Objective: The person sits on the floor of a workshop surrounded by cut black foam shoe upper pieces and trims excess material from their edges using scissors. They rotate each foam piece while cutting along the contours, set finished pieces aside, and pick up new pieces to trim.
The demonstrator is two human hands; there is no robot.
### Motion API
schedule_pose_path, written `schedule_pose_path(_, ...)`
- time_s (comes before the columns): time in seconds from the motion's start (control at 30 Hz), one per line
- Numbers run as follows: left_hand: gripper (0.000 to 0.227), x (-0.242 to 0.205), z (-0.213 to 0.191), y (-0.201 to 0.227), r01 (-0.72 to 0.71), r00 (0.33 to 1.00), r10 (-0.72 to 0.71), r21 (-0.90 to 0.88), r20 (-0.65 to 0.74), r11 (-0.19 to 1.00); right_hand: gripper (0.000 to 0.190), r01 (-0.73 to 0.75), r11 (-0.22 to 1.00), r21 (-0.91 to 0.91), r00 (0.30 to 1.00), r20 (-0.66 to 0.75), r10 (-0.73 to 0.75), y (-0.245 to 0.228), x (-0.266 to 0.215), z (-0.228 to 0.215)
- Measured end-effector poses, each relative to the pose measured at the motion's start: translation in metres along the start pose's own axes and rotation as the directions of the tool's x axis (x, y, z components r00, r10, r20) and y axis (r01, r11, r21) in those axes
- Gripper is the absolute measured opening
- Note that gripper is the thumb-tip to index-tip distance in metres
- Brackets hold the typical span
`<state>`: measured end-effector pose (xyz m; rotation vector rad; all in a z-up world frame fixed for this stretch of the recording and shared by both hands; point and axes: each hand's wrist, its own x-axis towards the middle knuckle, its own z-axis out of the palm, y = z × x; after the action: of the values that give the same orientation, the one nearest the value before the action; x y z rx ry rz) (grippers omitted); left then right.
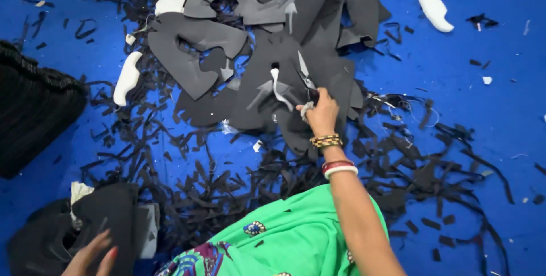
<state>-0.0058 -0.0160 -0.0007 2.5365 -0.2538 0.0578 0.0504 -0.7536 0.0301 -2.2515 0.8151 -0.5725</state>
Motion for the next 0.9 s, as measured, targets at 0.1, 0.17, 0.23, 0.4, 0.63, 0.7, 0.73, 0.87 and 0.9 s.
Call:
schedule_pose_path(0.1, 0.048, 0.034, -0.035, 0.229, -0.013, 0.984, 0.035, -0.122, 0.177, 0.992, 0.058, -0.047, 0.918, 0.394, 0.999, 0.016, 0.044, -0.010, -0.027, -0.006)
schedule_pose_path(0.17, 0.043, 0.045, -0.025, 0.275, -0.060, 0.979, 0.093, -0.179, 0.183, 0.982, 0.051, 0.095, 0.885, 0.456, 0.995, -0.037, -0.087, -0.064, -0.053, -0.046)
schedule_pose_path(0.23, 0.038, 0.061, -0.016, 0.316, -0.110, 0.970, 0.157, -0.239, 0.187, 0.965, 0.045, 0.234, 0.831, 0.505, 0.972, -0.103, -0.211, -0.115, -0.082, -0.084)
schedule_pose_path(0.4, 0.085, 0.104, 0.012, 0.333, 0.224, 0.920, 0.184, -0.851, 0.345, 0.475, 0.051, 0.476, 0.601, 0.641, 0.727, 0.098, -0.680, -0.205, -0.172, -0.144)
schedule_pose_path(0.63, 0.072, 0.071, -0.038, 0.387, 0.388, 0.921, 0.036, -0.921, 0.388, -0.014, 0.055, 0.298, 0.500, 0.813, 0.433, 0.352, -0.830, -0.201, -0.226, -0.126)
schedule_pose_path(0.7, 0.073, 0.057, -0.051, 0.378, 0.336, 0.940, 0.113, -0.933, 0.323, -0.127, 0.050, 0.141, 0.474, 0.869, 0.489, 0.355, -0.797, -0.191, -0.217, -0.118)
schedule_pose_path(0.73, 0.073, 0.050, -0.057, 0.373, 0.316, 0.948, 0.080, -0.941, 0.308, -0.120, 0.050, 0.123, 0.457, 0.881, 0.466, 0.355, -0.810, -0.180, -0.211, -0.111)
schedule_pose_path(0.87, 0.079, 0.027, -0.074, 0.368, 0.187, 0.980, 0.071, -0.982, 0.184, -0.035, 0.054, 0.031, 0.629, 0.777, 0.456, 0.550, -0.700, -0.167, -0.190, -0.105)
schedule_pose_path(0.9, 0.080, 0.025, -0.078, 0.369, 0.169, 0.983, 0.066, -0.986, 0.170, 0.011, 0.055, 0.006, 0.669, 0.744, 0.387, 0.615, -0.687, -0.171, -0.185, -0.109)
